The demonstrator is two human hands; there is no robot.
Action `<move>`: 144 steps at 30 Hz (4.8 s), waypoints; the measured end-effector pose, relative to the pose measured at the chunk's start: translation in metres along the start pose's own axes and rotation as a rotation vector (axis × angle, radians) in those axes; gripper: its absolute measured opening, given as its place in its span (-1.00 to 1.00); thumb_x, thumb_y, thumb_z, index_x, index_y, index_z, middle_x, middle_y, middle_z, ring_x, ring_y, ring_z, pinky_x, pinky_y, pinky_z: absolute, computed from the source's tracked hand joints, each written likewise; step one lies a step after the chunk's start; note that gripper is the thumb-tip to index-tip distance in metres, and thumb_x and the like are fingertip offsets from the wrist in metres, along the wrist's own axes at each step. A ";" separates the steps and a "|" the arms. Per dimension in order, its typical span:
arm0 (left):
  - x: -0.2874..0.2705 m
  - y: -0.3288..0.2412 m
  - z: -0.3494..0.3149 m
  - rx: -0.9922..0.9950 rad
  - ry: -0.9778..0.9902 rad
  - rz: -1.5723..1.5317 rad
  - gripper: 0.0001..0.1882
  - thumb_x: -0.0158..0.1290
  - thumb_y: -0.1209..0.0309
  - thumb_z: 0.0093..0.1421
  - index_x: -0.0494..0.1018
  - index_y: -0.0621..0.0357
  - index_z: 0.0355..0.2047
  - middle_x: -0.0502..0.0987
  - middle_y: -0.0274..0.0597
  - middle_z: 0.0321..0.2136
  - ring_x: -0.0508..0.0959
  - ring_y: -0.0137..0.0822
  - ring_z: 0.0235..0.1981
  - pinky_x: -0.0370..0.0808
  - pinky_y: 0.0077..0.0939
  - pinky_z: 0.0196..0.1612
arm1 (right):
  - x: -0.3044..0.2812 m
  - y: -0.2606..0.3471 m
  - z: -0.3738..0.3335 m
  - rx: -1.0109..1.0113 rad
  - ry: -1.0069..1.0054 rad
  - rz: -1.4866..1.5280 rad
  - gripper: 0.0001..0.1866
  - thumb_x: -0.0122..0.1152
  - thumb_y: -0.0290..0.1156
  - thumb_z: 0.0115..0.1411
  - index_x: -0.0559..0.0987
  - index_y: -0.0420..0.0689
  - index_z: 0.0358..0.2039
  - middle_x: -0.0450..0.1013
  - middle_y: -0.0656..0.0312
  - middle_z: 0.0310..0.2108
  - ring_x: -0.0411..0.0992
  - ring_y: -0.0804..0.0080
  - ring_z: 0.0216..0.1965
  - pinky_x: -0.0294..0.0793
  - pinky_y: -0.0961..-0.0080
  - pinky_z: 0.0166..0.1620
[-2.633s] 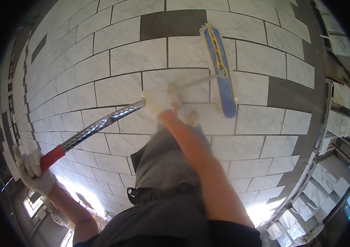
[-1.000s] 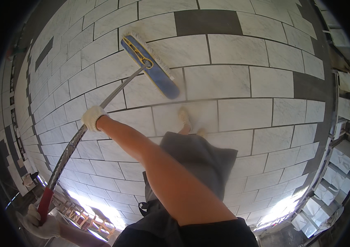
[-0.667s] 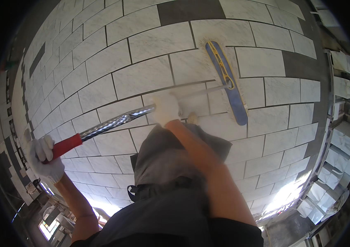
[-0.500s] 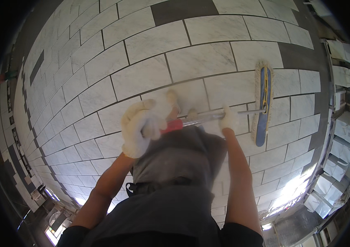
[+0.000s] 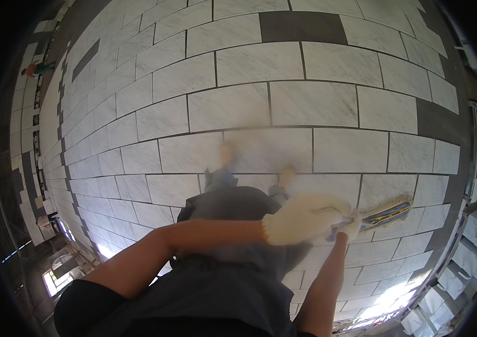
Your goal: The person mops a tiled floor using a flat mop with a long handle. They move the mop back and forth across the floor in a large room with stacked tiles and wooden furniture visible in the background.
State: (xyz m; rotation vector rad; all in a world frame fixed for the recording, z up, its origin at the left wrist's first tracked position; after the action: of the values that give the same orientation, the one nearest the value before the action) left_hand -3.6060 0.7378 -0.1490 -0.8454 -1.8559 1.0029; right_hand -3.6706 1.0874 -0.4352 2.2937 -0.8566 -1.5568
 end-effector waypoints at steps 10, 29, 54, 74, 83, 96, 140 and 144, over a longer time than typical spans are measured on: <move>-0.359 -0.144 -0.093 -0.191 -0.281 -0.198 -0.73 -0.09 0.55 0.32 0.54 0.49 -0.12 0.52 -0.17 -0.67 0.37 -0.44 -0.78 0.34 -0.57 -0.63 | 0.224 0.330 -0.123 -0.785 0.133 -0.259 -0.60 0.25 -0.60 -0.02 0.69 0.00 -0.14 0.58 0.13 -0.23 0.52 0.08 -0.13 0.50 0.24 -0.05; -0.718 -0.352 -0.496 0.282 -1.652 1.794 -0.64 0.11 0.48 0.23 0.39 0.41 0.00 0.36 -0.25 -0.43 0.40 -0.42 -0.50 0.55 -0.43 -0.29 | 0.732 0.837 -0.709 -1.803 1.010 -0.690 -0.84 0.31 -0.27 0.06 0.77 0.07 -0.36 0.68 0.19 -0.34 0.65 0.18 -0.25 0.59 0.25 -0.25; -0.752 -0.085 -0.139 -0.571 -0.445 -0.321 -0.46 0.00 0.39 0.33 0.28 0.19 0.30 0.41 -0.33 -0.35 0.35 -0.58 -0.62 0.24 -0.68 -0.56 | 0.715 0.722 -0.268 -1.327 0.346 -0.648 -0.78 0.31 -0.51 -0.05 0.65 -0.01 -0.33 0.53 0.21 -0.22 0.40 0.15 0.05 0.45 0.30 0.11; -0.839 -0.258 -0.681 -1.480 -0.135 1.270 -0.80 0.09 0.36 0.24 0.53 0.24 -0.22 0.59 0.04 -0.41 0.61 -0.05 -0.39 0.54 -0.20 -0.28 | 0.621 0.505 -0.848 -1.250 1.303 -0.354 -0.88 0.48 -0.37 -0.18 0.73 0.10 -0.54 0.62 0.26 -0.54 0.64 0.24 -0.37 0.52 0.31 -0.29; -0.641 0.038 -0.367 -0.881 0.286 1.497 -0.53 0.09 0.06 0.22 0.41 0.01 0.06 0.64 0.15 -0.24 0.63 0.21 -0.16 0.53 0.08 -0.09 | 0.512 0.294 -0.426 -0.652 0.246 -0.723 -0.89 0.21 -0.41 0.11 0.67 0.07 -0.38 0.55 0.20 -0.14 0.43 0.25 0.07 0.37 0.31 0.15; -0.502 0.113 -0.237 -0.521 0.482 1.344 -0.58 0.04 0.17 0.21 0.42 0.16 -0.01 0.64 0.14 -0.18 0.64 0.18 -0.12 0.53 0.05 -0.05 | 0.403 0.238 -0.366 -0.620 -0.070 -0.594 -0.72 0.18 -0.50 0.12 0.60 0.05 -0.13 0.47 0.29 0.12 0.26 0.16 0.34 0.42 0.25 0.24; -0.668 0.078 -0.580 -0.325 1.013 1.566 -0.58 0.07 0.18 0.27 0.34 0.21 -0.01 0.65 0.07 -0.41 0.68 0.09 -0.38 0.54 0.01 -0.32 | 0.460 0.054 -0.773 -0.251 -0.144 -0.412 -0.74 0.31 -0.55 0.05 0.62 0.01 -0.22 0.55 0.10 0.00 0.38 0.05 0.24 0.41 0.23 0.21; -0.766 -0.029 -0.586 -0.462 0.951 1.522 -0.57 0.08 0.13 0.28 0.32 0.09 0.03 0.61 0.03 -0.41 0.66 0.06 -0.39 0.53 -0.04 -0.30 | 0.509 0.094 -0.797 -0.298 -0.267 -0.197 -0.74 0.35 -0.50 0.02 0.64 0.01 -0.23 0.57 0.08 -0.11 0.43 0.00 0.15 0.43 0.18 0.16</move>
State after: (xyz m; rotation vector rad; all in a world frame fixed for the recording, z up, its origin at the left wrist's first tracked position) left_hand -2.7667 0.2649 -0.2035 -2.5832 -0.3595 0.6357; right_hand -2.8466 0.6138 -0.4564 2.0367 -0.4223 -1.9572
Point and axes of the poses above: each hand's wrist, its own z-axis towards the middle knuckle, its own x-axis out of the palm, y = z × x, the point moved 9 cm from there along z, towards the middle knuckle
